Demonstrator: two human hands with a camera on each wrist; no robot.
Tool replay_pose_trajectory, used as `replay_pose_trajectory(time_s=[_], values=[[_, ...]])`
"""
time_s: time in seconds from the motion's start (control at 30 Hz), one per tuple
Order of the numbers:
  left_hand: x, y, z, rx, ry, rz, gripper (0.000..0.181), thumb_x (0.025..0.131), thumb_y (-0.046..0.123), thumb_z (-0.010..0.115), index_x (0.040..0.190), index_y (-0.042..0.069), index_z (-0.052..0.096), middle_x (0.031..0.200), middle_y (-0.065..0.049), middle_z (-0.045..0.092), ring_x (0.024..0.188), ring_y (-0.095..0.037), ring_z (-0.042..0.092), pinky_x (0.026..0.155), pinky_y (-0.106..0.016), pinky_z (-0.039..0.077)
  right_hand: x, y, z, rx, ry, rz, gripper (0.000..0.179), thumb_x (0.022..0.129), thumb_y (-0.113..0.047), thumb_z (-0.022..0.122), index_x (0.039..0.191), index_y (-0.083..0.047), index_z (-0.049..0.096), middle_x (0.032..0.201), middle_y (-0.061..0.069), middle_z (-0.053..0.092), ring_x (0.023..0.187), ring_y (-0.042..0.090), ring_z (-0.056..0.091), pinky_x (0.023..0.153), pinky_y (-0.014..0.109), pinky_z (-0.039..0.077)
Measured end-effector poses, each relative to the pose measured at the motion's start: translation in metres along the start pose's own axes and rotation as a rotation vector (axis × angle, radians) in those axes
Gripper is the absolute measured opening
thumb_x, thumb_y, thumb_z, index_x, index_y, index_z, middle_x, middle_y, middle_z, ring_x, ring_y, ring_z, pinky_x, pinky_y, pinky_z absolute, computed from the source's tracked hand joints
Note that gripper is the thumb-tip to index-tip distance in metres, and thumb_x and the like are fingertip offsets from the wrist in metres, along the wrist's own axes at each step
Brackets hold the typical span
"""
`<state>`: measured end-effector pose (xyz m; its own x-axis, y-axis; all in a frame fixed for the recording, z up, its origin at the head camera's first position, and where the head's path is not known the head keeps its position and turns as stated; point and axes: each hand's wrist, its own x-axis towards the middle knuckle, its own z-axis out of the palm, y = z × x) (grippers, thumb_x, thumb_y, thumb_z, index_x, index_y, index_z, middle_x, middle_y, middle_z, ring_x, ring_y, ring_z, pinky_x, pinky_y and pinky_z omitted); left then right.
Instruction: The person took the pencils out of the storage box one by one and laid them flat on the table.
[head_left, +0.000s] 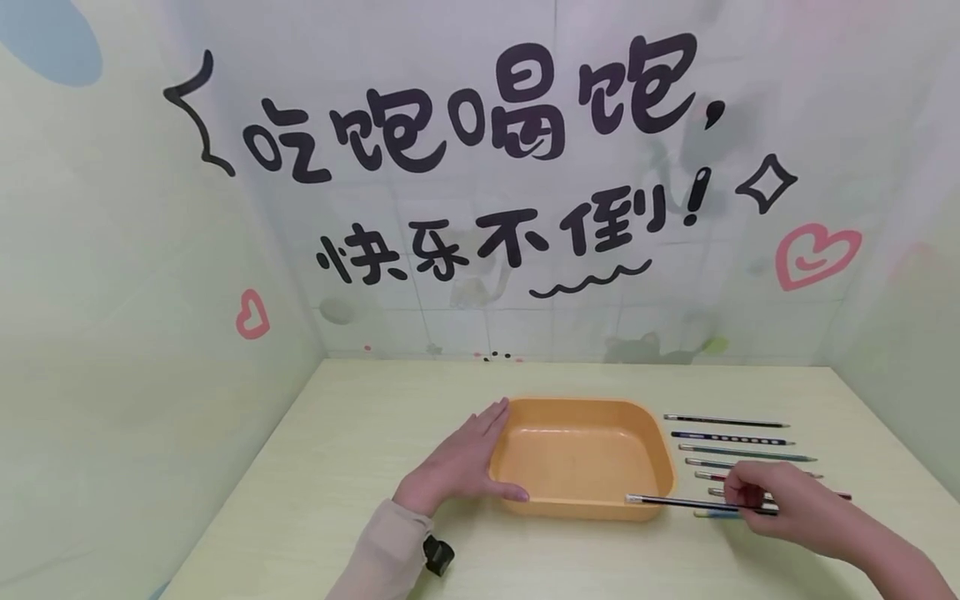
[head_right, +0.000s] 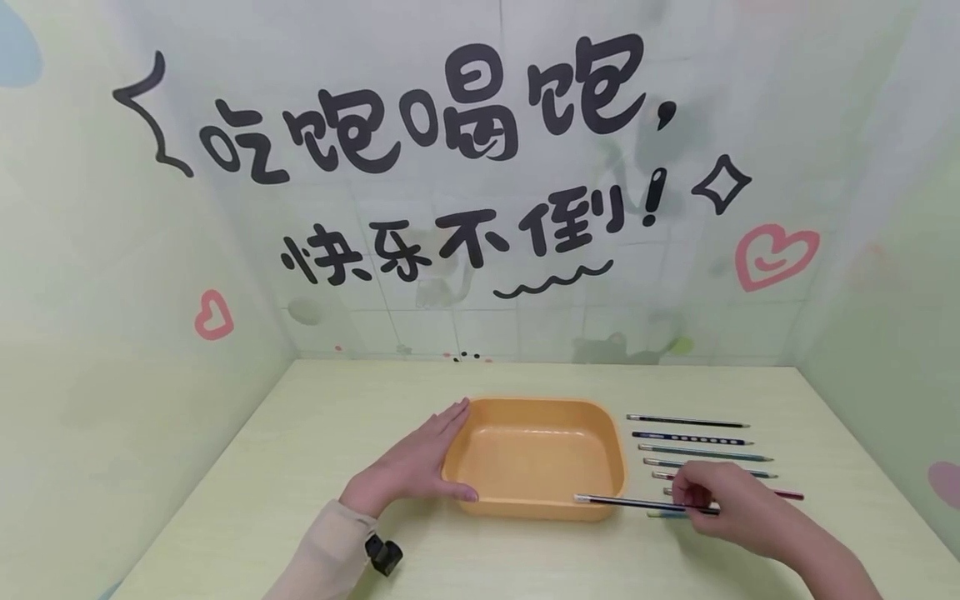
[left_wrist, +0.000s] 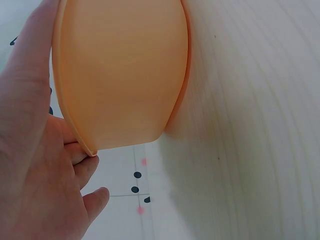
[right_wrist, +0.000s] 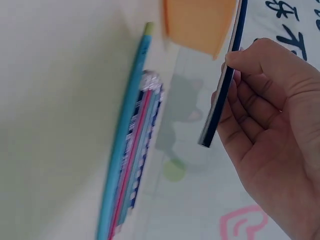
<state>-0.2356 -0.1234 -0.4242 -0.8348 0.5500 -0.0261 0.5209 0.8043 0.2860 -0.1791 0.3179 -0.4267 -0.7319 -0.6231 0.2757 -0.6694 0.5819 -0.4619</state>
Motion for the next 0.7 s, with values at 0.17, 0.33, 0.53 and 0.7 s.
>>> replay_pose_trajectory(time_s=[0.17, 0.33, 0.53, 0.7], values=[[0.000, -0.001, 0.000, -0.017, -0.002, 0.004, 0.126, 0.073, 0.073, 0.071, 0.160, 0.003, 0.012, 0.169, -0.010, 0.009, 0.157, -0.026, 0.012, 0.129, -0.044, 0.021, -0.023, 0.015, 0.004, 0.018, 0.026, -0.014, 0.041, 0.073, 0.013, 0.074, 0.087, -0.023, 0.057, 0.080, -0.020, 0.054, 0.071, -0.009, 0.047, 0.053, 0.013, 0.038], [0.000, -0.001, 0.000, -0.025, 0.001, 0.002, 0.126, 0.073, 0.073, 0.072, 0.160, 0.003, 0.012, 0.169, -0.010, 0.009, 0.157, -0.026, 0.013, 0.128, -0.045, 0.021, -0.039, 0.029, 0.002, 0.030, 0.016, -0.021, 0.042, 0.070, 0.015, 0.074, 0.086, -0.021, 0.057, 0.078, -0.020, 0.053, 0.070, -0.010, 0.045, 0.052, 0.011, 0.036], [-0.001, -0.001, 0.001, -0.030, -0.004, -0.006, 0.126, 0.073, 0.072, 0.072, 0.160, 0.004, 0.012, 0.170, -0.009, 0.009, 0.157, -0.025, 0.012, 0.129, -0.044, 0.021, -0.056, 0.044, -0.003, 0.024, -0.026, 0.021, 0.040, 0.070, 0.013, 0.074, 0.084, -0.021, 0.057, 0.075, -0.023, 0.049, 0.069, -0.013, 0.041, 0.049, 0.012, 0.032], [-0.001, 0.000, 0.000, -0.034, -0.007, -0.011, 0.126, 0.073, 0.073, 0.072, 0.160, 0.004, 0.012, 0.170, -0.009, 0.008, 0.157, -0.025, 0.012, 0.129, -0.043, 0.021, -0.065, 0.052, -0.005, 0.014, -0.027, 0.034, 0.041, 0.069, 0.014, 0.075, 0.082, -0.020, 0.056, 0.075, -0.024, 0.048, 0.068, -0.014, 0.040, 0.048, 0.012, 0.031]])
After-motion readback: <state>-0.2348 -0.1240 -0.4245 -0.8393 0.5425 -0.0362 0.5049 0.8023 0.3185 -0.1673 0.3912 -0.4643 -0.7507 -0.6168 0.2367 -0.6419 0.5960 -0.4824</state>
